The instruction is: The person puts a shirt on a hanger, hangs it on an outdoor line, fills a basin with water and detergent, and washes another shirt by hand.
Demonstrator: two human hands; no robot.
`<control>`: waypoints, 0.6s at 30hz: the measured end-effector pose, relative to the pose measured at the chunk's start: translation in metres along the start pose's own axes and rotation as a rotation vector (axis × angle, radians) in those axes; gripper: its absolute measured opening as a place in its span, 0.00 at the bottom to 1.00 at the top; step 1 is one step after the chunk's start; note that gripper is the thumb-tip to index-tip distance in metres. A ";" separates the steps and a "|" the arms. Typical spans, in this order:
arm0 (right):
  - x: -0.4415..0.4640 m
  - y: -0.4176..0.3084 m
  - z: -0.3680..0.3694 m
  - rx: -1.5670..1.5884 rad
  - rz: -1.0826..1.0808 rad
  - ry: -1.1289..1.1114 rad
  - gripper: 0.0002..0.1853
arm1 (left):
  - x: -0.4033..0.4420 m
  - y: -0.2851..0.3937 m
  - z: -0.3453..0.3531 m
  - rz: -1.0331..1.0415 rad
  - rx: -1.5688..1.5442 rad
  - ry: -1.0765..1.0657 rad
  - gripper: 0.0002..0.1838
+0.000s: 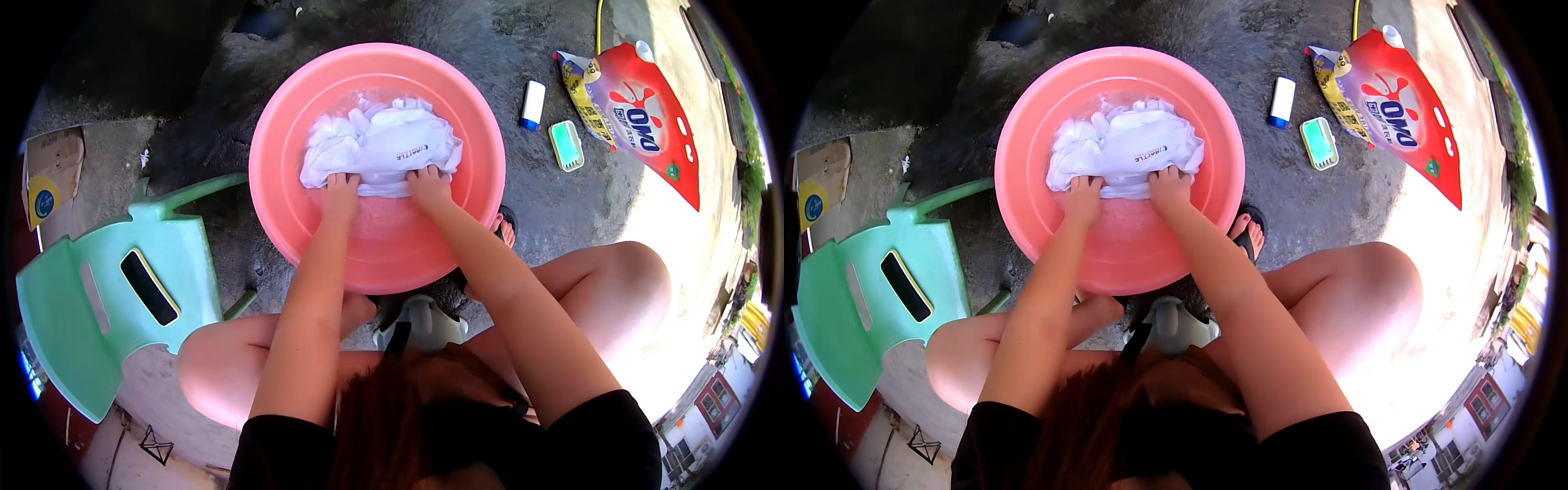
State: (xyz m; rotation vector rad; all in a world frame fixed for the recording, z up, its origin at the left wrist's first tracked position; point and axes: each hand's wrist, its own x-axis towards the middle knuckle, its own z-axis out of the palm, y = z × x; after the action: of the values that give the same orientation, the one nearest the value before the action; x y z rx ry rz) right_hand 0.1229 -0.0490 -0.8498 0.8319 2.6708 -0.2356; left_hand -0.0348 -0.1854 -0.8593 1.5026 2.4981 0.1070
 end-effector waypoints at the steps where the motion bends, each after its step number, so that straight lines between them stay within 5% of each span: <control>1: 0.009 0.000 -0.003 -0.016 0.016 0.003 0.15 | 0.013 -0.003 0.002 0.018 0.011 0.071 0.17; 7: 0.067 0.016 -0.003 -0.031 -0.009 0.103 0.17 | 0.075 -0.014 -0.009 0.052 0.070 0.024 0.18; 15: 0.072 0.025 -0.015 -0.052 -0.010 -0.098 0.22 | 0.068 -0.008 -0.003 0.001 -0.001 -0.044 0.18; 18: 0.047 0.022 0.004 0.111 0.019 0.125 0.23 | 0.028 0.011 -0.003 -0.009 -0.091 -0.133 0.21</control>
State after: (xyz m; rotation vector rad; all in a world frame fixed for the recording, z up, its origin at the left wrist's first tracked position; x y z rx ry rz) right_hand 0.1004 -0.0080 -0.8715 0.9345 2.7853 -0.3411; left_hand -0.0382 -0.1555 -0.8583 1.4142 2.3627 0.1133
